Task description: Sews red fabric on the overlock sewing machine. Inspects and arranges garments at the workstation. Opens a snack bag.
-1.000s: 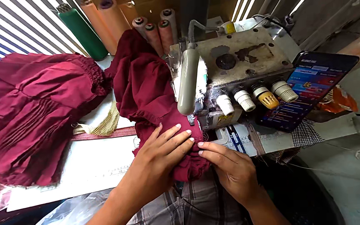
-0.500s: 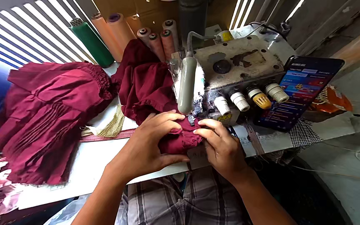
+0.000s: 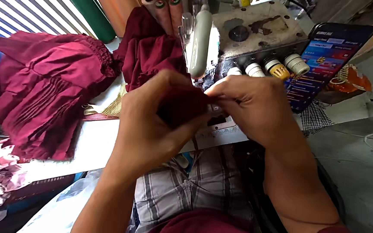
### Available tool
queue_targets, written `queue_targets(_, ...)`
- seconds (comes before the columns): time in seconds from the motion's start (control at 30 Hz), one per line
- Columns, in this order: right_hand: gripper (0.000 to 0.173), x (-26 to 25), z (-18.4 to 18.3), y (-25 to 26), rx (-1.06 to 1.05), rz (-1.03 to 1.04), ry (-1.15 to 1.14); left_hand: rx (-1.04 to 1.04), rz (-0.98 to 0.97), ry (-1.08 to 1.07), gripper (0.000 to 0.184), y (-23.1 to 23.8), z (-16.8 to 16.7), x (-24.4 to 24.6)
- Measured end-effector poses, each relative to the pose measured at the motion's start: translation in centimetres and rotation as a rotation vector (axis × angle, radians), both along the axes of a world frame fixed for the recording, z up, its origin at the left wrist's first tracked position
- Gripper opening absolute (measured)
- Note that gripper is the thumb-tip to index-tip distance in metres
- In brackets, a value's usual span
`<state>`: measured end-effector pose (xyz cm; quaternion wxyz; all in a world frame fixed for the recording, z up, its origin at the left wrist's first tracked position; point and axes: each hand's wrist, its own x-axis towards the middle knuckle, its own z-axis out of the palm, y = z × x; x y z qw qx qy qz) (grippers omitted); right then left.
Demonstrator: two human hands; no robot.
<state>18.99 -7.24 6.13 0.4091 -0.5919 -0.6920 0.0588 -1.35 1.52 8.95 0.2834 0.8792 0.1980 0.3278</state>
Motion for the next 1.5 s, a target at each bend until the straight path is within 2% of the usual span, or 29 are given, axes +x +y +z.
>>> queue_targets(0.07, 0.014, 0.0, 0.1, 0.0, 0.025, -0.037, 0.009, 0.056, 0.115, 0.1, 0.048, 0.1, -1.6, 1.0)
queue_targets(0.17, 0.013, -0.3, -0.6, -0.5, 0.055, -0.062, 0.064, 0.284, 0.2, 0.165, 0.02, 0.5, -4.3, 1.5)
queue_targets(0.23, 0.015, -0.6, -1.9, -1.6, 0.086, -0.046, 0.058, 0.428, 0.14, 0.163, 0.009, 0.6, -4.8, 0.9)
queue_targets(0.3, 0.017, -1.0, -4.0, -3.1, 0.109, -0.013, 0.031, 0.543, -0.003, 0.177, 0.011, 0.3, -5.4, 0.0)
queue_targets(0.4, 0.021, -2.2, -8.4, -4.7, 0.108, -0.025, 0.038, 0.536, -0.145, 0.273, 0.017, -0.6, -7.8, -1.0)
queue_targets(0.47, 0.022, -2.6, -10.5, -5.1, 0.125, -0.056, 0.047, 0.473, -0.117, 0.338, 0.014, -1.2, -9.3, -1.3)
queue_targets(0.53, 0.021, -2.6, -11.1, -5.2, 0.154, -0.076, 0.077, 0.411, -0.069, 0.297, 0.027, -1.7, -9.8, -1.3)
queue_targets(0.6, 0.02, -2.7, -10.8, -5.4, 0.162, -0.088, 0.097, 0.362, -0.051, 0.259, 0.042, -2.0, -9.6, -1.3)
queue_targets(0.63, 0.019, -2.7, -10.6, -5.4, 0.161, -0.094, 0.095, 0.339, -0.055, 0.247, 0.043, -2.0, -9.4, -1.2)
queue_targets(0.77, 0.019, -2.6, -10.1, -4.7, 0.153, -0.112, 0.056, 0.285, -0.082, 0.237, 0.034, -1.0, -9.0, -1.1)
queue_targets(1.07, 0.022, -2.5, -9.8, -2.0, 0.139, -0.175, 0.009, 0.269, -0.122, 0.283, 0.032, 2.4, -7.4, 0.3)
queue_targets(1.23, 0.017, -2.5, -9.7, -1.1, 0.118, -0.229, -0.007, 0.096, -0.179, 0.304, 0.038, 3.8, -5.9, 0.2)
queue_targets(1.3, 0.018, -2.2, -9.3, -0.8, 0.081, -0.236, -0.038, 0.023, -0.205, 0.231, 0.037, 4.1, -5.3, -0.3)
queue_targets(1.37, 0.018, -1.6, -8.5, -0.6, 0.03, -0.206, -0.062, 0.036, -0.132, 0.152, 0.022, 3.9, -4.4, -1.0)
queue_targets(1.5, 0.017, -0.8, -5.9, 0.1, -0.063, -0.093, -0.032, 0.209, 0.048, 0.126, 0.018, 1.6, -1.6, -1.7)
